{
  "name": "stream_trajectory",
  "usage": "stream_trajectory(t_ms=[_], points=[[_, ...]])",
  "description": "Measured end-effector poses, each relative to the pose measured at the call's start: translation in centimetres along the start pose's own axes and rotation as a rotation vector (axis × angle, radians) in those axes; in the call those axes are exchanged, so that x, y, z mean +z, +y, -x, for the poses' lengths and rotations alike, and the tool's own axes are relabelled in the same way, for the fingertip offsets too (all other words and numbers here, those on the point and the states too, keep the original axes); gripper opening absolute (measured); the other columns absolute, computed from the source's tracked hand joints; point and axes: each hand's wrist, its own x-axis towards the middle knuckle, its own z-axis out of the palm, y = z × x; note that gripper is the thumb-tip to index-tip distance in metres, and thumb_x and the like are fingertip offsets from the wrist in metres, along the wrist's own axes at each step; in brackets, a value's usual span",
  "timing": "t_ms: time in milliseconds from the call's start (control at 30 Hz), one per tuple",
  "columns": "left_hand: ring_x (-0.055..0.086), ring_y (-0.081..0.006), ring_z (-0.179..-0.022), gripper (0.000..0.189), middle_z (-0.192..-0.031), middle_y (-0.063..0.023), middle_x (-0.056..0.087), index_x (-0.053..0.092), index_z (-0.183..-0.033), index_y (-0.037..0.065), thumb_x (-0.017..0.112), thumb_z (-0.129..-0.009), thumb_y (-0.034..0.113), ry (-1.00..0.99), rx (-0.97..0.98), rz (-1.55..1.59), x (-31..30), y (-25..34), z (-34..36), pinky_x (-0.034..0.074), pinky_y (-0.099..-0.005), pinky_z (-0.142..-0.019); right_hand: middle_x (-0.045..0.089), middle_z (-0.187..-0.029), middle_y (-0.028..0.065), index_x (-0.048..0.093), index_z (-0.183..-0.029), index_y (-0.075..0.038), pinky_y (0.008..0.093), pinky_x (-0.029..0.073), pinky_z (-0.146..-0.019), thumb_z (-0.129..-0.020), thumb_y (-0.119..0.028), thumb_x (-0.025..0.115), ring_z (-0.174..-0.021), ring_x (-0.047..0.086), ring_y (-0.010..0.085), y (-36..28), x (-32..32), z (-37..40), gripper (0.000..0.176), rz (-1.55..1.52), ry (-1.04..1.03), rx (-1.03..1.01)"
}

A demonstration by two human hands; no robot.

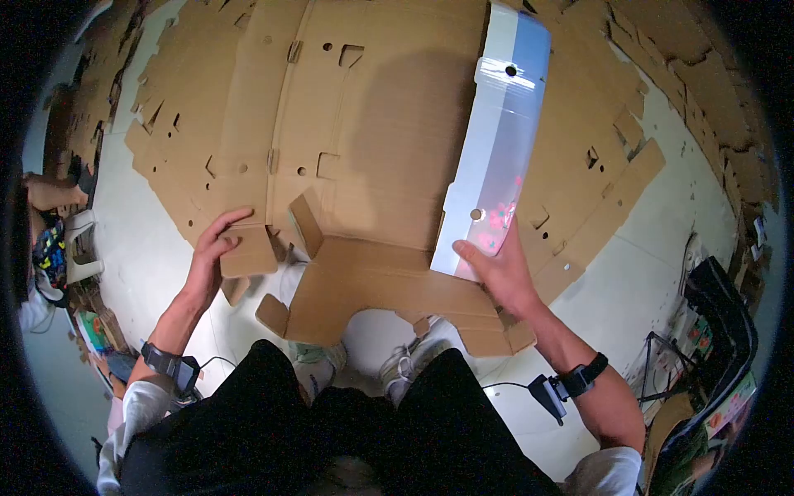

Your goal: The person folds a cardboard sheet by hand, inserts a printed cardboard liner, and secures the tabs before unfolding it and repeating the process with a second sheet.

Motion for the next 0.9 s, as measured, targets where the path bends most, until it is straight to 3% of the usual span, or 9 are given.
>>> stream_trajectory(t_ms=[33, 67, 200, 400, 500, 600, 700, 800, 900], points=[[0.056, -0.0224, -0.133, 0.062, -0.146, -0.0089, 0.057, 0.055, -0.153, 0.009, 0.056, -0.091, 0.002, -0.049, 0.004, 0.128, 0.6, 0.6, 0.6, 0.042, -0.0342, -0.116, 0.050, -0.148, 0.0118, 0.025, -0.162, -0.002, 0.0398, 0.045, -0.116, -0.096, -0.012, 0.081, -0.134, 0.053, 0.0220, -0.2, 0.1, 0.3, 0.087, -0.024, 0.006, 0.017], [0.044, -0.0264, -0.148, 0.081, -0.156, -0.0122, 0.046, 0.048, -0.160, 0.011, 0.061, -0.081, -0.001, -0.122, 0.044, 0.065, 0.5, 0.4, 0.8, 0.033, -0.0372, -0.125, 0.050, -0.147, 0.0113, 0.025, -0.162, -0.003, 0.0397, 0.046, -0.115, -0.097, -0.011, 0.080, -0.134, 0.053, 0.0217, -0.5, 0.3, 0.4, 0.086, -0.048, 0.008, 0.031], [0.017, -0.0340, -0.161, 0.103, -0.170, -0.0151, 0.013, 0.036, -0.167, 0.017, 0.074, -0.073, -0.001, -0.185, 0.153, -0.265, 1.2, 2.2, 2.4, 0.020, -0.0447, -0.132, 0.051, -0.145, 0.0103, 0.025, -0.162, -0.005, 0.0394, 0.048, -0.113, -0.099, -0.007, 0.077, -0.133, 0.053, 0.0212, -0.7, 0.5, 0.3, 0.082, -0.103, 0.011, 0.052], [0.049, -0.0439, -0.146, 0.103, -0.166, -0.0145, 0.032, 0.049, -0.160, 0.025, 0.096, -0.069, 0.021, -0.353, 0.099, -1.195, 0.6, 7.0, 3.6, 0.045, -0.0504, -0.121, 0.050, -0.146, 0.0109, 0.023, -0.163, -0.006, 0.0395, 0.049, -0.112, -0.098, -0.005, 0.077, -0.133, 0.054, 0.0215, -0.6, 0.5, 0.2, 0.083, -0.118, 0.034, 0.042], [0.058, -0.0445, -0.135, 0.089, -0.160, -0.0170, 0.040, 0.059, -0.152, 0.025, 0.095, -0.071, 0.022, -0.276, 0.200, -1.204, 0.9, 5.9, 3.2, 0.055, -0.0504, -0.109, 0.050, -0.146, 0.0113, 0.022, -0.163, -0.006, 0.0400, 0.050, -0.112, -0.098, -0.005, 0.076, -0.134, 0.054, 0.0218, -0.5, 0.4, 0.1, 0.085, -0.101, 0.015, 0.031], [0.060, -0.0405, -0.132, 0.078, -0.153, -0.0173, 0.048, 0.062, -0.148, 0.021, 0.091, -0.077, 0.019, -0.202, 0.440, -1.186, 0.6, 5.3, 2.2, 0.056, -0.0488, -0.107, 0.050, -0.147, 0.0116, 0.021, -0.164, -0.006, 0.0406, 0.049, -0.113, -0.098, -0.004, 0.076, -0.135, 0.054, 0.0220, -0.7, 0.4, 0.1, 0.085, -0.126, 0.004, 0.050], [0.064, -0.0375, -0.117, 0.064, -0.150, -0.0167, 0.050, 0.063, -0.143, 0.014, 0.086, -0.084, 0.018, -0.005, 0.395, -1.111, 1.1, 5.7, 1.3, 0.057, -0.0443, -0.099, 0.051, -0.147, 0.0121, 0.019, -0.165, -0.006, 0.0408, 0.049, -0.113, -0.099, -0.002, 0.074, -0.135, 0.054, 0.0221, -0.8, 0.2, 0.1, 0.087, -0.139, -0.017, 0.093], [0.065, -0.0305, -0.098, 0.052, -0.130, -0.0152, 0.063, 0.062, -0.139, 0.007, 0.080, -0.092, 0.016, 0.091, 0.557, -1.106, 0.5, 4.8, -0.6, 0.056, -0.0401, -0.085, 0.052, -0.148, 0.0122, 0.017, -0.166, -0.006, 0.0399, 0.049, -0.113, -0.099, 0.000, 0.073, -0.135, 0.054, 0.0219, -1.5, 0.6, 0.5, 0.087, -0.193, 0.018, 0.137], [0.070, -0.0281, -0.093, 0.046, -0.104, -0.0151, 0.069, 0.063, -0.138, 0.006, 0.076, -0.096, 0.019, 0.201, 0.326, -0.861, 1.5, 6.2, -0.4, 0.057, -0.0381, -0.082, 0.052, -0.149, 0.0115, 0.018, -0.167, -0.006, 0.0387, 0.048, -0.113, -0.100, 0.000, 0.073, -0.135, 0.054, 0.0213, -0.9, 0.2, 0.3, 0.087, -0.205, -0.006, 0.132]])
